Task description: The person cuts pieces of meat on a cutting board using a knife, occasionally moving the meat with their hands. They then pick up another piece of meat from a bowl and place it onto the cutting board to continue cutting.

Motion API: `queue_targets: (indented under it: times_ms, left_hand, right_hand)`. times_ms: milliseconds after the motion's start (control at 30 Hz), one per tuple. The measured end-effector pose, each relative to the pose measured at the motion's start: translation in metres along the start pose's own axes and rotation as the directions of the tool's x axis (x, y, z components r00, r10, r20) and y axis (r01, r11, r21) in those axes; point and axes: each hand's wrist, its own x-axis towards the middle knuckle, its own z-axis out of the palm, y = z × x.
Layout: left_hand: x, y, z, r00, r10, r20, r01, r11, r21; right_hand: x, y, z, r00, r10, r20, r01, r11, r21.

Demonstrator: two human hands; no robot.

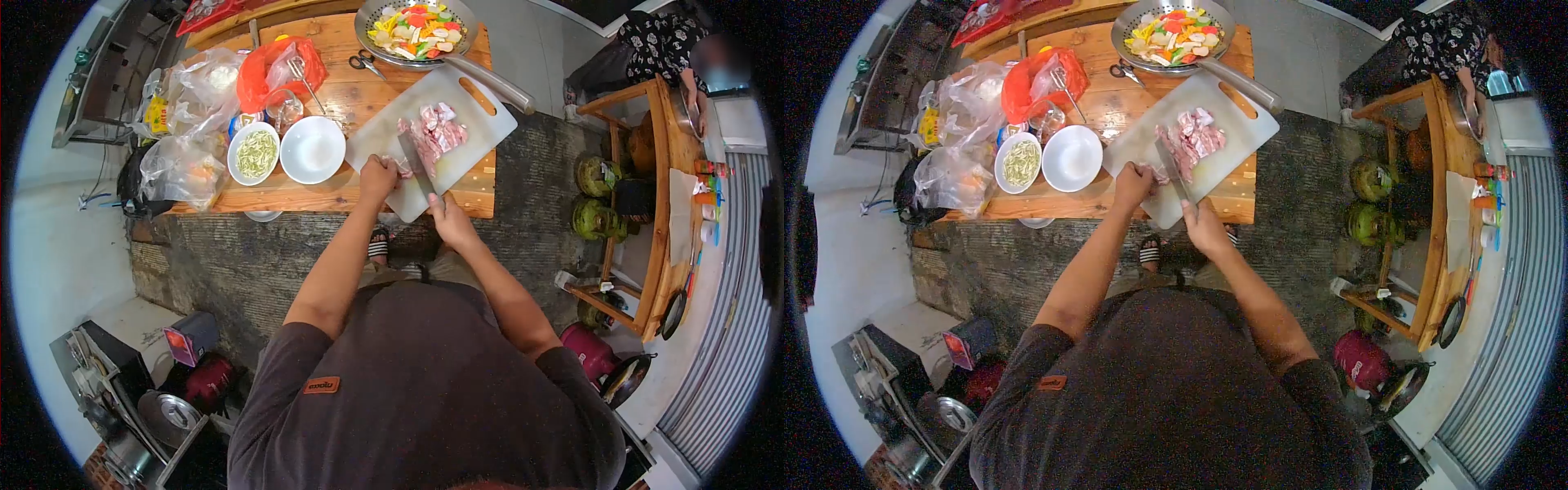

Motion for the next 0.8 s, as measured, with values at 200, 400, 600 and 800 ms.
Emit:
queue_targets:
  times_ms: [200,400,600,800]
  left_hand:
    - [-0.017,0.018,-0.011,0.995,-0.062,0.084,0.071,0.991,-0.111]
    - [-0.02,0.007,-0.01,0.936,0.349,0.047,-0.345,0.884,0.316]
    - [-0.011,-0.006,-0.027,0.839,0.454,0.3,-0.544,0.71,0.447]
    - [0.01,-0.007,-0.028,0.614,0.689,0.384,-0.719,0.289,0.631]
  right_hand:
    - [-0.01,0.003,-0.006,0.999,0.009,0.036,-0.009,1.0,0.007]
    - [-0.002,0.015,0.001,0.992,0.069,0.105,-0.076,0.995,0.064]
    - [-0.001,0.018,0.005,0.996,0.067,0.064,-0.07,0.997,0.045]
    - [-0.005,0.015,0.006,0.998,0.049,0.025,-0.049,0.999,0.02]
